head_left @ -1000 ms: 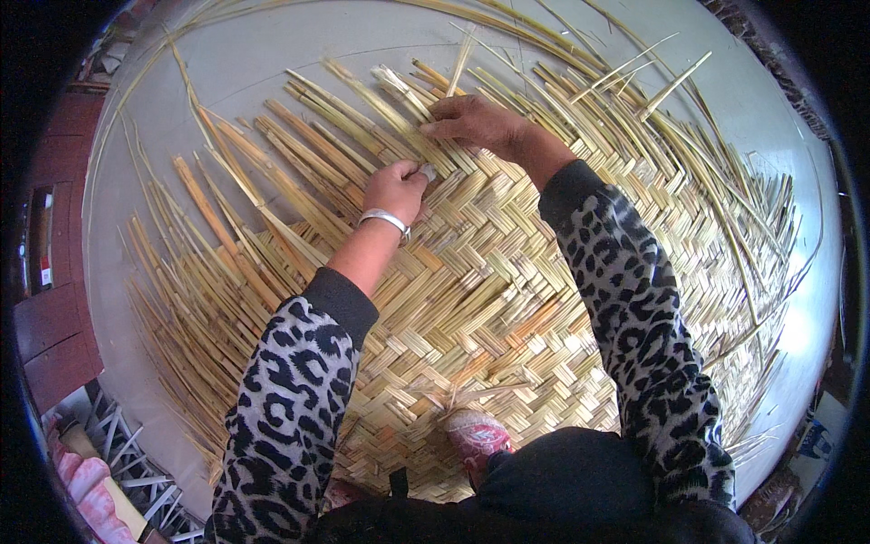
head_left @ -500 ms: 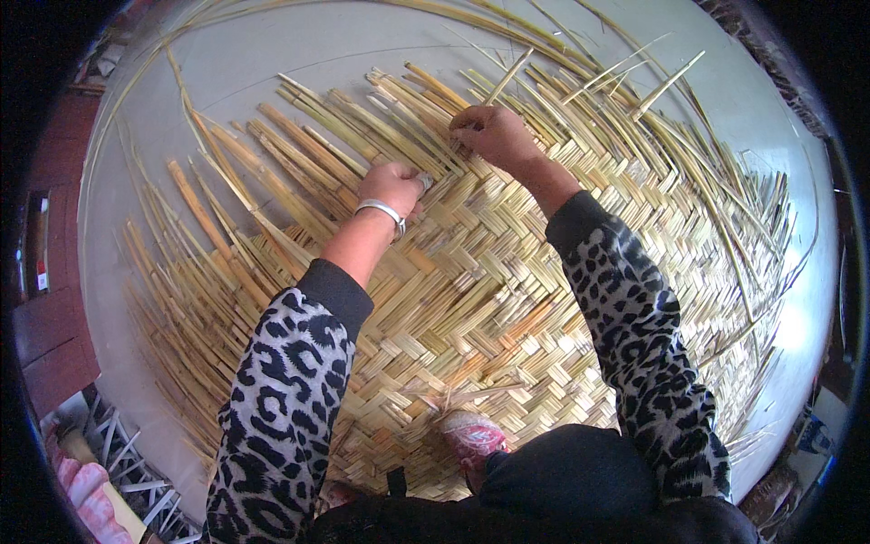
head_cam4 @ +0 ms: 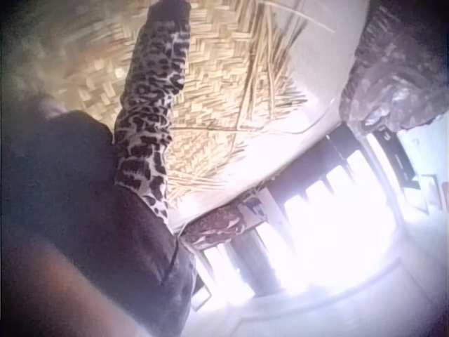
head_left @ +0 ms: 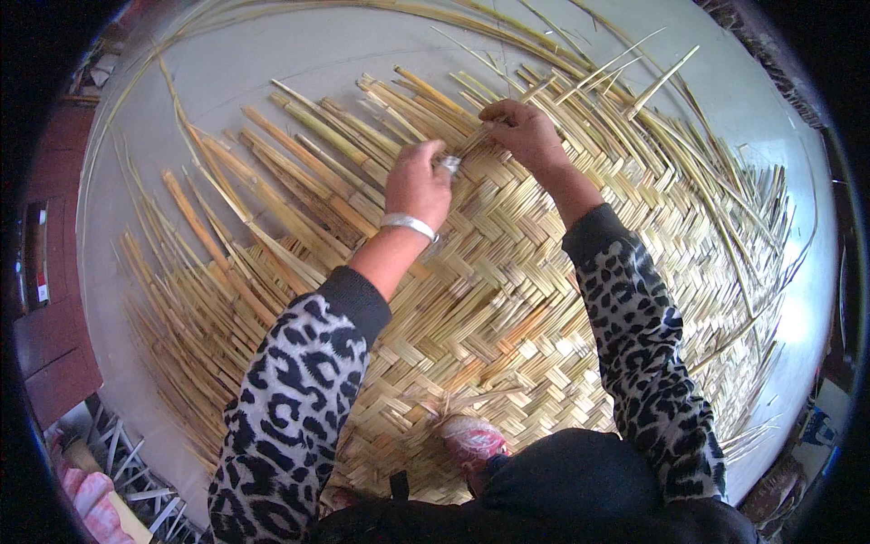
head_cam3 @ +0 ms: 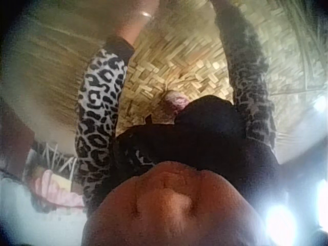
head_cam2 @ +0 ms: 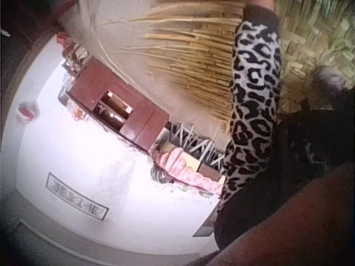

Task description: The person weaves a large circular mat or basket base using dried palm or bamboo strips. They interlace the strips by hand, adjusting and tightening the weave as they work. Scissors are visible nearby but not used during the clip.

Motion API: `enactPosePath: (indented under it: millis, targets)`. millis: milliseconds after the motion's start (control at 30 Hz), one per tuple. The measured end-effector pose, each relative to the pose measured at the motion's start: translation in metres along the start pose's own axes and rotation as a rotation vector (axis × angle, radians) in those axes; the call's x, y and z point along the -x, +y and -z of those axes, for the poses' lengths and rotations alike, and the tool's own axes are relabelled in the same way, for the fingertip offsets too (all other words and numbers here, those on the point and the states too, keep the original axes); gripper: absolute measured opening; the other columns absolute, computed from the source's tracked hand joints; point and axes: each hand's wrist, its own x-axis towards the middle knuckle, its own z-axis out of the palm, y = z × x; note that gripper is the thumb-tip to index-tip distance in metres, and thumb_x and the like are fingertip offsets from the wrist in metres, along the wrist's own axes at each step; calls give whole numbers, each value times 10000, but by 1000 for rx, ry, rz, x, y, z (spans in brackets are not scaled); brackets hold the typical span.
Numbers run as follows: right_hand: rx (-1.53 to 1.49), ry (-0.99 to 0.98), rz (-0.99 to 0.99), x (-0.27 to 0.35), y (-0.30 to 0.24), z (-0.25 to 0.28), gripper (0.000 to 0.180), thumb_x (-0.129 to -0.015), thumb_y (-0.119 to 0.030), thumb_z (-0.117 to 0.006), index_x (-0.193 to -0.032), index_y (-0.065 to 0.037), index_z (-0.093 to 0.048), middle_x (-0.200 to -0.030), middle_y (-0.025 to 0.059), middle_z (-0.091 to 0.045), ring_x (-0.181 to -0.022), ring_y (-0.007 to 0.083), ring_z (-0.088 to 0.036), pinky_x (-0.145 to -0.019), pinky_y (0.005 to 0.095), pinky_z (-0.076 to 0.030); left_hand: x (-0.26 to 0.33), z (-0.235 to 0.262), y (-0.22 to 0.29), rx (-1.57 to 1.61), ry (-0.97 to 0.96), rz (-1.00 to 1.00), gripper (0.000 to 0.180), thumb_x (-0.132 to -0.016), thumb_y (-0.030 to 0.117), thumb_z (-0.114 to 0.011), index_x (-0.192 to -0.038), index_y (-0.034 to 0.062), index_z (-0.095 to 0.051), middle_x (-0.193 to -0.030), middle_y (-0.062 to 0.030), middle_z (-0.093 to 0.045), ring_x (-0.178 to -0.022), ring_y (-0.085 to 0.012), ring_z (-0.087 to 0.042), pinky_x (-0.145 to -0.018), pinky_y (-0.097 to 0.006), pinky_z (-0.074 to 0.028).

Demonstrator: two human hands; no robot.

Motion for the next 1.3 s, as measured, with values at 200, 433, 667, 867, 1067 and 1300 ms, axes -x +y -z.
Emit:
enactPosePath:
  millis: [200, 433, 667, 867, 1067, 1300]
  targets:
    - [-352, -171, 100, 7, -1, 32, 155, -918, -59, -559, -1038, -42, -655, -915, 12, -658, -844, 95, -613, -762, 251, -511, -42, -20, 6, 98, -358, 200, 279, -796, 168, -661, -1022, 5, -671, -942, -213, -672, -899, -345, -651, -815, -408, -506]
    - [-74, -77, 310, -45, 15, 44, 287, -849, -191, -638, -1073, -12, -651, -967, 74, -671, -871, 197, -632, -809, 345, -517, -43, -31, -5, 154, -237, 330, 208, -815, 128, -652, -940, -32, -692, -732, -91, -686, -566, -133, -634, -557, -294, -516]
    - [448, -215, 61, -96, -9, -4, 537, -741, -392, -727, -1129, -29, -644, -959, 101, -681, -839, 218, -626, -773, 351, -505, -26, -20, 19, 326, 27, 497, 188, -759, 141, -650, -758, -45, -675, -645, -177, -652, -534, -267, -644, -554, -357, -511]
    - [360, -438, 152, -80, -27, -2, 567, -736, -338, -756, -1175, -9, -615, -1014, 114, -677, -886, 206, -606, -810, 349, -482, -18, -14, 37, 628, 150, 648, 151, -788, 63, -620, -793, -86, -642, -622, -112, -641, -511, -167, -644, -446, -288, -504]
    - [509, -340, 178, -69, -33, -7, 577, -711, -353, -776, -1143, -1, -628, -1037, 154, -679, -885, 239, -614, -835, 384, -477, -17, -16, 38, 779, 212, 743, 115, -811, 25, -598, -830, -85, -628, -670, -117, -645, -506, -175, -640, -429, -277, -507]
    - [146, -304, 213, -39, -33, 0, 387, -754, -233, -743, -1068, -20, -667, -893, 89, -698, -776, 165, -604, -760, 330, -496, -18, -23, 30, 804, 187, 802, 122, -838, 29, -597, -848, -92, -609, -685, -122, -635, -519, -186, -641, -423, -273, -519]
